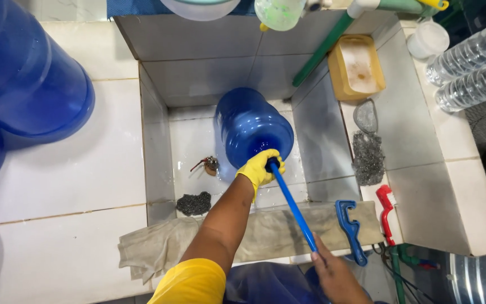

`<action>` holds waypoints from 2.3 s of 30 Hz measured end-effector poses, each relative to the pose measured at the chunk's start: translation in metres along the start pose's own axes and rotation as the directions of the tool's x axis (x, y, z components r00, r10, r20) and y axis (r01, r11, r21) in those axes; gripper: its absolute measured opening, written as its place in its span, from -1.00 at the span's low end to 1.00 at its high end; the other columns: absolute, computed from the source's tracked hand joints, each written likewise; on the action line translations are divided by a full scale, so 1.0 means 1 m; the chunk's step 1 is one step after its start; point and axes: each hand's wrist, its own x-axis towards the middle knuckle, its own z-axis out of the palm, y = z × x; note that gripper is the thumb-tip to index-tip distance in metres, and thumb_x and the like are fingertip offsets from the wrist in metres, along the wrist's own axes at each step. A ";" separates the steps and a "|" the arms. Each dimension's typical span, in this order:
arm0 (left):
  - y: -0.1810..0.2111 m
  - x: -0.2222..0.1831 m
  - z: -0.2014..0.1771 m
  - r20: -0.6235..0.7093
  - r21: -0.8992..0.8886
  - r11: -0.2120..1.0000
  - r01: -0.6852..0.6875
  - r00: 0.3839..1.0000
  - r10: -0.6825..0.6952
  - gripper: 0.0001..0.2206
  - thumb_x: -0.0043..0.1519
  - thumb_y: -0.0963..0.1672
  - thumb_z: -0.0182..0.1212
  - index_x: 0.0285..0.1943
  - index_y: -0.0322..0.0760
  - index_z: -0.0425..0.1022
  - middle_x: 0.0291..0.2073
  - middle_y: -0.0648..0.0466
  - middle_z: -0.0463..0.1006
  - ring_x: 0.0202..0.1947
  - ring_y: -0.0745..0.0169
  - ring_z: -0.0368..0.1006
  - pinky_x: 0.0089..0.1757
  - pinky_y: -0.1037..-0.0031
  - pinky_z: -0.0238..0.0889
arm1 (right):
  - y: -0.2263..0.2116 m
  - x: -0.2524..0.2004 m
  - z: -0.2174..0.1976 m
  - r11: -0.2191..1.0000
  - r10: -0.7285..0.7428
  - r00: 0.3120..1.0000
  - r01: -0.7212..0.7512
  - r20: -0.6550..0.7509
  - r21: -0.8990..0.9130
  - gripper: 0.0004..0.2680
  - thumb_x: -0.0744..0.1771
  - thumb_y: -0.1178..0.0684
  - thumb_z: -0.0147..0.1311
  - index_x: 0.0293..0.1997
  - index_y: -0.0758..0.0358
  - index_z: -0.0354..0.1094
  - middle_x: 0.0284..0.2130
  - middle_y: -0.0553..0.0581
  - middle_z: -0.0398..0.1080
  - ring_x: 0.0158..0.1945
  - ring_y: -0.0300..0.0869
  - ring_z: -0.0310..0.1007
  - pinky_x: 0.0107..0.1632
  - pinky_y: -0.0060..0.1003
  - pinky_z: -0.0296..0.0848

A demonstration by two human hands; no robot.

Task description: A person puts on protective gloves and scrubs a large water jug with a sponge before rinsing it in a sink.

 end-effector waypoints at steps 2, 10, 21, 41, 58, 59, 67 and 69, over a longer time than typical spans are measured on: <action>0.004 -0.011 -0.001 0.004 -0.059 0.995 0.083 0.997 -0.083 -0.84 0.11 -0.20 0.30 -0.43 -0.42 0.41 -0.50 -0.04 0.41 -0.46 0.14 0.44 -0.11 0.23 0.55 | -0.003 0.003 0.002 0.733 -0.169 0.985 0.100 -0.037 -0.672 -0.46 0.42 -0.14 -0.21 0.62 -0.32 -0.40 -0.56 0.18 0.50 -0.51 -0.08 0.42 -0.33 -0.24 0.19; -0.017 0.004 -0.007 -0.046 0.543 0.829 -0.134 0.981 0.189 -0.83 0.01 -0.16 0.29 -0.27 -0.35 0.51 -0.56 -0.04 0.48 -0.56 0.17 0.50 -0.54 0.42 0.27 | -0.005 0.046 0.018 0.593 -0.373 0.927 0.204 -0.040 -0.779 -0.52 0.41 -0.14 -0.22 0.58 -0.13 -0.17 -0.43 0.33 0.54 -0.32 0.25 0.52 -0.27 0.12 0.35; -0.006 0.017 -0.024 -0.080 0.095 0.993 -0.075 0.993 0.083 -0.82 0.06 -0.20 0.32 -0.21 -0.38 0.44 -0.46 -0.08 0.47 -0.46 0.10 0.49 -0.33 0.30 0.53 | -0.010 -0.023 -0.013 0.980 0.031 0.999 -0.037 0.032 0.198 -0.55 0.38 -0.13 -0.09 0.53 -0.33 0.15 -0.60 0.05 0.03 -0.66 -0.22 -0.07 -0.60 -0.35 -0.08; -0.038 0.007 -0.006 -0.101 0.285 0.946 -0.151 0.977 0.186 -0.56 0.08 -0.11 0.40 0.11 -0.31 0.39 -0.25 -0.09 0.52 -0.42 0.08 0.54 -0.33 0.18 0.58 | 0.039 -0.042 -0.006 0.928 -0.020 0.994 -0.022 -0.109 -0.373 -0.55 0.41 -0.24 -0.22 0.57 -0.46 -0.03 -0.55 -0.03 0.08 -0.45 -0.23 0.15 -0.30 -0.30 0.02; -0.043 -0.001 -0.001 -0.028 -0.058 0.996 0.064 0.997 -0.066 -0.79 0.18 -0.11 0.35 -0.11 -0.30 0.50 -0.41 0.03 0.52 -0.07 0.09 0.57 0.11 0.11 0.45 | 0.043 -0.076 -0.001 0.848 0.187 0.979 -0.202 0.079 0.490 -0.51 0.37 -0.21 -0.05 0.56 -0.27 0.05 -0.57 0.08 0.07 -0.63 -0.22 -0.07 -0.61 -0.33 -0.04; -0.041 -0.021 0.004 -0.030 -0.058 0.996 0.067 0.997 -0.069 -0.79 0.18 -0.11 0.35 -0.11 -0.30 0.50 -0.41 0.03 0.52 -0.07 0.09 0.57 0.11 0.11 0.45 | 0.066 -0.062 -0.004 0.847 0.191 0.978 -0.205 0.080 0.491 -0.51 0.37 -0.21 -0.05 0.56 -0.27 0.05 -0.57 0.08 0.07 -0.63 -0.22 -0.07 -0.61 -0.33 -0.04; -0.044 -0.008 0.030 0.154 -0.501 0.854 0.140 0.986 -0.071 -0.85 0.24 -0.10 0.24 -0.31 -0.24 0.44 -0.51 0.07 0.48 -0.47 0.25 0.45 -0.22 0.33 0.54 | 0.097 -0.034 -0.034 0.705 0.178 0.934 -0.340 -0.308 -0.622 -0.89 0.42 -0.11 -0.13 -0.10 -0.01 0.23 -0.19 0.07 0.44 -0.11 -0.08 0.54 -0.02 -0.11 0.49; -0.065 -0.009 0.039 0.157 -0.474 0.868 0.146 0.984 -0.080 -0.85 0.24 -0.09 0.25 -0.30 -0.25 0.44 -0.50 0.08 0.48 -0.46 0.27 0.46 -0.17 0.32 0.54 | 0.074 -0.011 -0.026 0.819 -0.037 0.948 -0.153 -0.316 -0.553 -0.84 0.40 -0.15 -0.07 -0.08 0.03 0.29 -0.22 0.08 0.50 -0.10 -0.02 0.57 -0.03 -0.10 0.48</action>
